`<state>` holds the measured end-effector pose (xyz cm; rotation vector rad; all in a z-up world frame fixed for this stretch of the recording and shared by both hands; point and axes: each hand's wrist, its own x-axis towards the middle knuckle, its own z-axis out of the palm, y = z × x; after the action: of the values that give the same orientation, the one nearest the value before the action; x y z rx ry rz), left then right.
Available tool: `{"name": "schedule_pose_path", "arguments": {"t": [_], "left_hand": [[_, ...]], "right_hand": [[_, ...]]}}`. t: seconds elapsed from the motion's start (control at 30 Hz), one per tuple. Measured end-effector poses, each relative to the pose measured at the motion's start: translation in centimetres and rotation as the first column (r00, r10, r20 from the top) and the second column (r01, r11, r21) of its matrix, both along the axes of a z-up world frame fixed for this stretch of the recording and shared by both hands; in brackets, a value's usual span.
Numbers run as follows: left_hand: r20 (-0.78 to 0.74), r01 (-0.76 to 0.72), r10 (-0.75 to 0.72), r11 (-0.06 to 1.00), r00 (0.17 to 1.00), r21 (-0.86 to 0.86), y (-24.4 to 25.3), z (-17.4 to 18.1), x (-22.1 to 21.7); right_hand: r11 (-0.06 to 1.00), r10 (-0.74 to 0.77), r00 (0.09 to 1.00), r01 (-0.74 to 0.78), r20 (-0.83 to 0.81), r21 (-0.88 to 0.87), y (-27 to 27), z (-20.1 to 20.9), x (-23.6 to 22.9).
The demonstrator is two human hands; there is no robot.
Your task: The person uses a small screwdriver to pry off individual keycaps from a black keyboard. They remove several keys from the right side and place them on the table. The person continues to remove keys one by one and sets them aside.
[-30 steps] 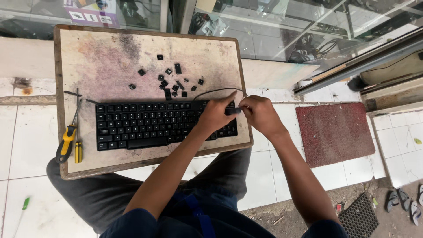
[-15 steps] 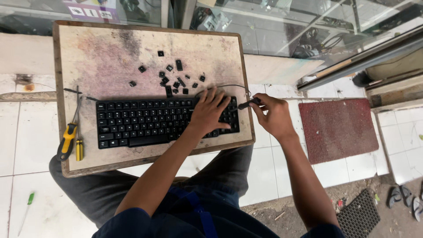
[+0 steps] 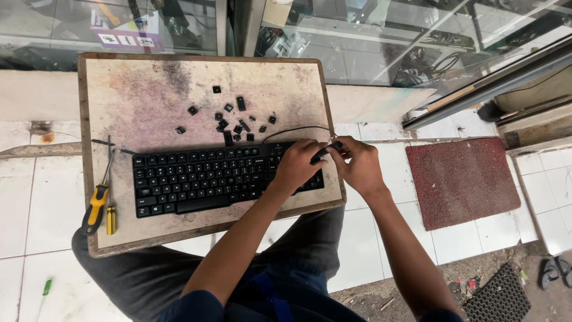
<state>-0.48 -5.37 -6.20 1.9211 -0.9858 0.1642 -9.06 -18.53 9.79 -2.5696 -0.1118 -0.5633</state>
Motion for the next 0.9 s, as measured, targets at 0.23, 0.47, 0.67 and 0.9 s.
{"name": "schedule_pose_path", "arguments": {"t": [0.23, 0.47, 0.67, 0.9], "left_hand": [[0.012, -0.032, 0.032, 0.998, 0.999, -0.045, 1.0, 1.2, 0.1], [0.029, 0.043, -0.044, 0.999, 0.999, 0.023, 1.1, 2.7, 0.5], [-0.063, 0.093, -0.091, 0.995, 0.994, 0.041, 1.9, 2.6, 0.2], [-0.057, 0.061, -0.067, 0.993, 0.996, -0.098, -0.7, 0.7, 1.2]], "right_hand": [[1.0, 0.009, 0.999, -0.008, 0.047, -0.027, 0.2, 0.8, 0.6], [1.0, 0.028, 0.998, -0.027, -0.057, 0.016, 0.7, 2.1, 0.9], [0.995, 0.074, 0.983, -0.062, -0.168, 0.076, 0.7, 3.3, 0.6], [0.991, 0.087, 0.983, -0.069, -0.164, 0.114, 1.8, 4.0, 1.4]]}}
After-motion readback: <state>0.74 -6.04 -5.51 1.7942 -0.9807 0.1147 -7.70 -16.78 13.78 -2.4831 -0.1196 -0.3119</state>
